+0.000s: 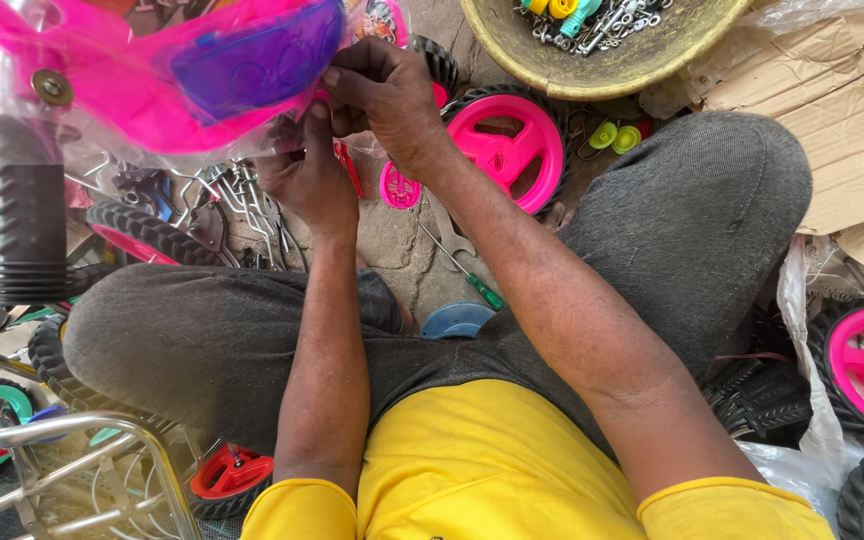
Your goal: The person assembles a pink toy tricycle by attaching a wheel to the frame. They use a hammer to tap the axle into place, then insert a metal pin and secure it with a cotter pin. The person works on the floor surrounded by various tricycle parts and tools.
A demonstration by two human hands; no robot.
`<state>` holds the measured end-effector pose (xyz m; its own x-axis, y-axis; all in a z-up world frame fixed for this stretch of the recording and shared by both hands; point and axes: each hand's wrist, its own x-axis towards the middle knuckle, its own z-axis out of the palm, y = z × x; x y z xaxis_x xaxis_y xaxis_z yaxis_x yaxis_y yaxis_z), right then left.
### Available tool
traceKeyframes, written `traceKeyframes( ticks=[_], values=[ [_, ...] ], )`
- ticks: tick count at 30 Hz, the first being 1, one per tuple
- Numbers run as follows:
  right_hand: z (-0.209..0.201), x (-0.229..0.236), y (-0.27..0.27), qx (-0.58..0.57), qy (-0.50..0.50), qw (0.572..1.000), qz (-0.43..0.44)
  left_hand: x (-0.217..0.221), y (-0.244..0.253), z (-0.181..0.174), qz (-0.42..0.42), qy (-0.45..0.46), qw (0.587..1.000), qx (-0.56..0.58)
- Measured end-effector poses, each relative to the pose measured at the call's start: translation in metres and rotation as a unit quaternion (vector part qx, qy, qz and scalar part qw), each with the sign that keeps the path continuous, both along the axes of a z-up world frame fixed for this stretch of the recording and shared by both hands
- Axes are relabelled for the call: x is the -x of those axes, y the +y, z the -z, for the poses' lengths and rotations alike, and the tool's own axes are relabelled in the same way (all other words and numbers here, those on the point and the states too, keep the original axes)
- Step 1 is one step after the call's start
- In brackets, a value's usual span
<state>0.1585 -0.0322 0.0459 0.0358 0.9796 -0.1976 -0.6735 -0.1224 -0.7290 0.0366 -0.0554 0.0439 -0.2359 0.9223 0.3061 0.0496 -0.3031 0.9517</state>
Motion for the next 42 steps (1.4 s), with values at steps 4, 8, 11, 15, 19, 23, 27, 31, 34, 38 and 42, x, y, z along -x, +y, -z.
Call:
traceKeyframes(
  ticks=[4, 8, 11, 15, 19, 23, 27, 31, 34, 38, 42],
  values=[
    [0.007, -0.007, 0.0, 0.001, -0.026, 1.0, -0.007, -0.001, 0.005, 0.008, 0.028, -0.034, 0.999, 0.003],
    [0.011, -0.033, 0.011, 0.051, -0.053, 0.995, 0.067, -0.016, 0.004, 0.014, -0.004, 0.043, 0.999, -0.016],
    [0.019, -0.066, 0.017, 0.022, -0.054, 0.976, 0.21, -0.022, -0.002, 0.014, -0.034, 0.085, 0.996, -0.004],
    [0.037, -0.097, 0.018, 0.115, -0.086, 0.965, 0.218, -0.031, -0.004, 0.006, -0.032, 0.076, 0.997, -0.009],
    [0.064, -0.089, 0.021, 0.123, -0.126, 0.961, 0.213, -0.046, -0.015, 0.012, -0.047, 0.042, 0.995, 0.083],
    [0.084, -0.08, 0.021, 0.12, -0.236, 0.945, 0.19, -0.053, -0.023, 0.039, 0.032, -0.041, 0.988, 0.143],
    [0.081, -0.072, 0.019, 0.215, -0.135, 0.956, 0.144, -0.05, -0.022, 0.063, 0.134, 0.069, 0.976, 0.157],
    [0.069, -0.067, 0.012, 0.224, 0.029, 0.974, 0.029, -0.056, -0.018, 0.082, 0.249, -0.043, 0.911, 0.327],
    [0.065, -0.071, 0.01, 0.181, 0.173, 0.965, -0.074, -0.057, -0.012, 0.083, 0.285, -0.05, 0.888, 0.356],
    [0.078, -0.08, 0.021, 0.207, 0.054, 0.976, 0.051, -0.054, -0.015, 0.058, 0.243, 0.076, 0.936, 0.245],
    [0.1, -0.081, 0.027, 0.173, -0.292, 0.915, 0.217, -0.038, -0.032, 0.014, 0.022, 0.071, 0.99, 0.121]
  ],
)
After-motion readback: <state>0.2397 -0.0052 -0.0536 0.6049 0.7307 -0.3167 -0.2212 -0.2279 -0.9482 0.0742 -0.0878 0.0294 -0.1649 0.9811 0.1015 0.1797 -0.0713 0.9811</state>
